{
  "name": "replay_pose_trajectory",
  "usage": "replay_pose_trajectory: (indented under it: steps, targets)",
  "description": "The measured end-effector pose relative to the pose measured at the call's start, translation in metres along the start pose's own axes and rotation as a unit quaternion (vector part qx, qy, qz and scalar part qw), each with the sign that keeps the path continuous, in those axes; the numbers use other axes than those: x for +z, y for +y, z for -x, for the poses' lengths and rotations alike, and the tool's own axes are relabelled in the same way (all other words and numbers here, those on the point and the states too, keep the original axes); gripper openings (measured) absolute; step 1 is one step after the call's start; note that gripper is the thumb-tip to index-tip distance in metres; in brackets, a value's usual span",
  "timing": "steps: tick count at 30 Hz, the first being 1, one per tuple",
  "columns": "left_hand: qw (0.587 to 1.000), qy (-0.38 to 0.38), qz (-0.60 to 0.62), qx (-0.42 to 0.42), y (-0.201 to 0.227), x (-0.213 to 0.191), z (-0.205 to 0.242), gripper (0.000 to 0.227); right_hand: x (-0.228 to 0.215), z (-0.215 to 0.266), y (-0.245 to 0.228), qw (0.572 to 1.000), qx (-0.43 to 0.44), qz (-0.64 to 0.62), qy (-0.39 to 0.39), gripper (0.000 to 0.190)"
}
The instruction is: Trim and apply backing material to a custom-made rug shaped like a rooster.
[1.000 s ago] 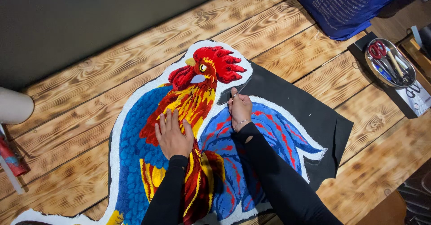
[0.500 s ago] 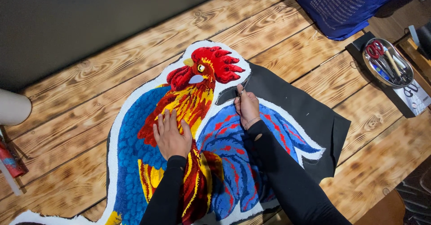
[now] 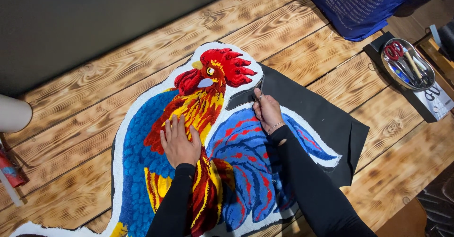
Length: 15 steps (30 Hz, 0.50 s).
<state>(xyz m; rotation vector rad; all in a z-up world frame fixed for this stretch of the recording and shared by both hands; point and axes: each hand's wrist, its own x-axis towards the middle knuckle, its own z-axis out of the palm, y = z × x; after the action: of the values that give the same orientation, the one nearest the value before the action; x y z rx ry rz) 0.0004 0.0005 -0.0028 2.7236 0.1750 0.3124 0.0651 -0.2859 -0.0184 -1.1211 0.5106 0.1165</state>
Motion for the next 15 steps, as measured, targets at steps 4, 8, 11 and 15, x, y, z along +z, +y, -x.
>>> replay_pose_trajectory:
  steps: [4, 8, 11, 15]
  targets:
    - [1.000, 0.003, -0.001, 0.002, 0.000, 0.000, 0.001, 0.052, 0.001, 0.001, -0.014, 0.999, 0.022, 0.009, 0.022, 0.037]
    - [1.000, 0.006, -0.002, 0.003, 0.001, -0.001, 0.000, 0.052, -0.008, -0.002, -0.016, 0.999, 0.015, 0.034, 0.011, 0.035]
    - [1.000, 0.006, -0.002, 0.003, 0.002, -0.002, 0.000, 0.052, -0.014, -0.001, -0.025, 0.999, 0.018, 0.050, -0.002, 0.034]
    - [1.000, 0.006, -0.001, 0.001, 0.001, -0.001, 0.000, 0.052, -0.025, -0.005, -0.045, 0.996, 0.042, 0.076, -0.032, 0.035]
